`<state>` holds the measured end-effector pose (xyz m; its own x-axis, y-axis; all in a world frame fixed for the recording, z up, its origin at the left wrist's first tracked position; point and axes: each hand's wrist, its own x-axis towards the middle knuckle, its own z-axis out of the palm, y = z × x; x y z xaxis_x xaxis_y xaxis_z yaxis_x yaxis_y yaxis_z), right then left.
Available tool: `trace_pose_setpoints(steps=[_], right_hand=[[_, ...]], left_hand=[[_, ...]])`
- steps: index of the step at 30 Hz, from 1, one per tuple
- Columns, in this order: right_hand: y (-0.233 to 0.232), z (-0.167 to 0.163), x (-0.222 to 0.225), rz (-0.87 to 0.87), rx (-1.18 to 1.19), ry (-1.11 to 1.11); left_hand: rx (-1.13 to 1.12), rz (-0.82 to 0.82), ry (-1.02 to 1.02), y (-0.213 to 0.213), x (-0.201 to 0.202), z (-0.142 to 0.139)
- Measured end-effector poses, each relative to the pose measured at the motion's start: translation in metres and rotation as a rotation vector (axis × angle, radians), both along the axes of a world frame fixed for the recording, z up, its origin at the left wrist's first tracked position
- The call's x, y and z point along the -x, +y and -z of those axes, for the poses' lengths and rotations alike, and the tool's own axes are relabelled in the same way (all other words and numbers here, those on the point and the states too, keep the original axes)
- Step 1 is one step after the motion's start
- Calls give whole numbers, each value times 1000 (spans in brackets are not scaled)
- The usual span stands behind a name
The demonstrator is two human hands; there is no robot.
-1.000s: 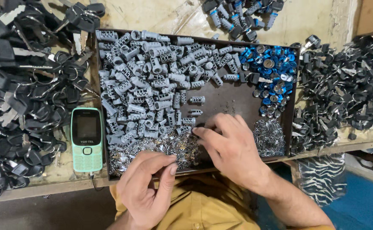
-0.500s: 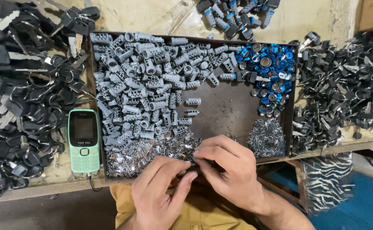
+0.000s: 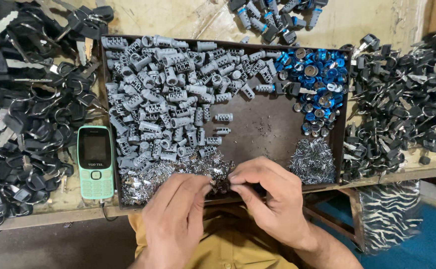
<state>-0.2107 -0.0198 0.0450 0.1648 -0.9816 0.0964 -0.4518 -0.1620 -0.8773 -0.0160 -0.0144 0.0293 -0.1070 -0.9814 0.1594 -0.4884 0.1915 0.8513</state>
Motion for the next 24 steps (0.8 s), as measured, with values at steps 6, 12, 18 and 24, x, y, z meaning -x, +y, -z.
trace_pose_setpoints(steps=[6, 12, 18, 24], right_hand=[[9, 2, -13, 2, 301, 145], [16, 2, 1, -129, 396, 73], [9, 4, 11, -172, 367, 8], [-16, -6, 10, -168, 226, 163]], left_hand=[[-187, 55, 312, 8, 2, 2], [-706, 166, 759, 9, -2, 16], [-494, 283, 607, 5, 3, 16], [-474, 184, 519, -1, -2, 10]])
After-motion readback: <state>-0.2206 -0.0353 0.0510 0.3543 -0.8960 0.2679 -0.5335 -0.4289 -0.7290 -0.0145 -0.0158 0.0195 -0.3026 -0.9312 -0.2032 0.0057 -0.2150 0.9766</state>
